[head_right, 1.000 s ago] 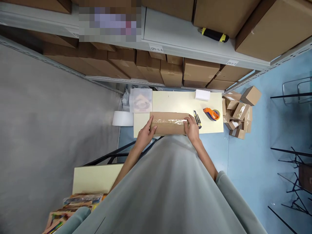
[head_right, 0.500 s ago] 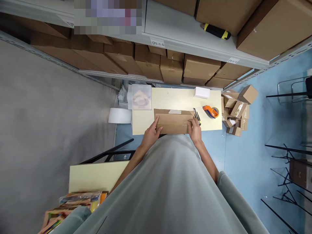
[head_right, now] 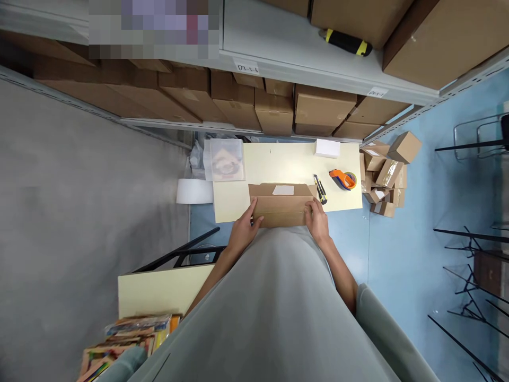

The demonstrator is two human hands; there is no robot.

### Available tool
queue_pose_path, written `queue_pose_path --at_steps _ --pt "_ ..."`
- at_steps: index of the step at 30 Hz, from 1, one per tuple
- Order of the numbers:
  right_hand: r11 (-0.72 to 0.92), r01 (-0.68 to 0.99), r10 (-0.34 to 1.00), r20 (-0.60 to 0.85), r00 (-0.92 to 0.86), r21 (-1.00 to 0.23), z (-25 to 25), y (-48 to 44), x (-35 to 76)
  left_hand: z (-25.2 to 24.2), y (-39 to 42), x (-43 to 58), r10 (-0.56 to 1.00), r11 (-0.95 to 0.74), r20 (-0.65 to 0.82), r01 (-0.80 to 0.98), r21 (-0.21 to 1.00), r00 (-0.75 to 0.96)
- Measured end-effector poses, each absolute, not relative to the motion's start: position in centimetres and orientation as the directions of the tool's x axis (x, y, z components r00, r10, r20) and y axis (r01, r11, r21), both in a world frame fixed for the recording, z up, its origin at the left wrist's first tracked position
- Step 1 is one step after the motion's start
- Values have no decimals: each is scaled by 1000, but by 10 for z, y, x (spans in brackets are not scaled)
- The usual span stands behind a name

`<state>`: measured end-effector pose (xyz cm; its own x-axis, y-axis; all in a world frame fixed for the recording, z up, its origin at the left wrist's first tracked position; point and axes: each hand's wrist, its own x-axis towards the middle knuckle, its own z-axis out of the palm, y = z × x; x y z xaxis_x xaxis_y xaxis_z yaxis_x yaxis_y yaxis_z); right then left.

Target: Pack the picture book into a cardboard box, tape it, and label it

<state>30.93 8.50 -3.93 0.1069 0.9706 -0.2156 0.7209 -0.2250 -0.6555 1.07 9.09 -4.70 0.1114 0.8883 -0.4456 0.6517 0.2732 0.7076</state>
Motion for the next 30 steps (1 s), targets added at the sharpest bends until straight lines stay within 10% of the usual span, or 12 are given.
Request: queue_pose_path --at_steps 30 --pt "-293 713 950 -275 145 -637 -67 133 332 -64 147 30 857 218 -494 766 604 145"
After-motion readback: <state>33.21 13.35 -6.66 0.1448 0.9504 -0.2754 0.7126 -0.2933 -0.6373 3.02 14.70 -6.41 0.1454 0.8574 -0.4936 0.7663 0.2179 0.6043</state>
